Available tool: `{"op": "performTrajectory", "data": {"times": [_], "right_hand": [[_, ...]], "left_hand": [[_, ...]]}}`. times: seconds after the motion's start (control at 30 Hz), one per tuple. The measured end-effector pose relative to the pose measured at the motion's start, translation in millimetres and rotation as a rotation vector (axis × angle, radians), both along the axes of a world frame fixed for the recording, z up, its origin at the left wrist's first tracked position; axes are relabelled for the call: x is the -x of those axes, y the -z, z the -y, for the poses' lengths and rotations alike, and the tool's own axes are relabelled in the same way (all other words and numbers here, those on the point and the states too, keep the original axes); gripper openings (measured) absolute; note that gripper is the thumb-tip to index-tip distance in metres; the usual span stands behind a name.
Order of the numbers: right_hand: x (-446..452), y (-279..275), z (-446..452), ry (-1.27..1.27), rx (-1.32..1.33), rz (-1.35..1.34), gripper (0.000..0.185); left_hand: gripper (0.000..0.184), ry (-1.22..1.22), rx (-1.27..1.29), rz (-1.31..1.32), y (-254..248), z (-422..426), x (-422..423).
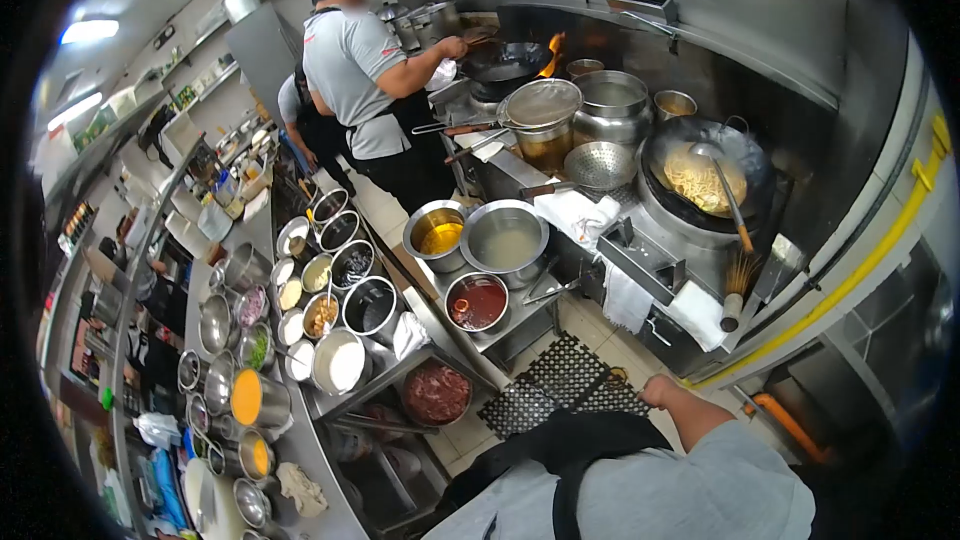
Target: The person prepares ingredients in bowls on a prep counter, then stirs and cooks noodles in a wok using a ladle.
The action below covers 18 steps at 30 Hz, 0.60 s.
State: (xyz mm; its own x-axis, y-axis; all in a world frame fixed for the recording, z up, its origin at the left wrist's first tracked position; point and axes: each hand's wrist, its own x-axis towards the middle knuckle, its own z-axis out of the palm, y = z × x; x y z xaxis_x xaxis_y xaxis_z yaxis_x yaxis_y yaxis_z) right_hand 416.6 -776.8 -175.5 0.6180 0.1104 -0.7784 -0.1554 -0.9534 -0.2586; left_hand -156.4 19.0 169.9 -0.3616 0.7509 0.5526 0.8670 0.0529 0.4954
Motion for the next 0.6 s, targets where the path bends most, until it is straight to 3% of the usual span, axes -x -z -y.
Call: {"op": "performTrajectory", "data": {"times": [0.2,0.33,0.4,0.6], "right_hand": [[13.5,13.3,-11.1,-0.091,0.006,-0.090,0.039],[22.5,34.2,13.6,0.002,0.096,-0.187,0.041],[27.4,34.8,21.1,0.136,0.087,-0.138,0.031],[22.3,49.1,19.5,0.178,0.079,-0.114,0.031]], "left_hand": [[0.058,0.039,-0.007,-0.002,-8.0,-2.0,-14.0],[0.057,0.053,0.006,-0.009,-9.1,-0.7,-18.9],[0.057,0.059,0.011,-0.012,-9.3,1.0,-21.0],[0.056,0.076,0.009,-0.014,-14.5,0.4,-26.1]]}}
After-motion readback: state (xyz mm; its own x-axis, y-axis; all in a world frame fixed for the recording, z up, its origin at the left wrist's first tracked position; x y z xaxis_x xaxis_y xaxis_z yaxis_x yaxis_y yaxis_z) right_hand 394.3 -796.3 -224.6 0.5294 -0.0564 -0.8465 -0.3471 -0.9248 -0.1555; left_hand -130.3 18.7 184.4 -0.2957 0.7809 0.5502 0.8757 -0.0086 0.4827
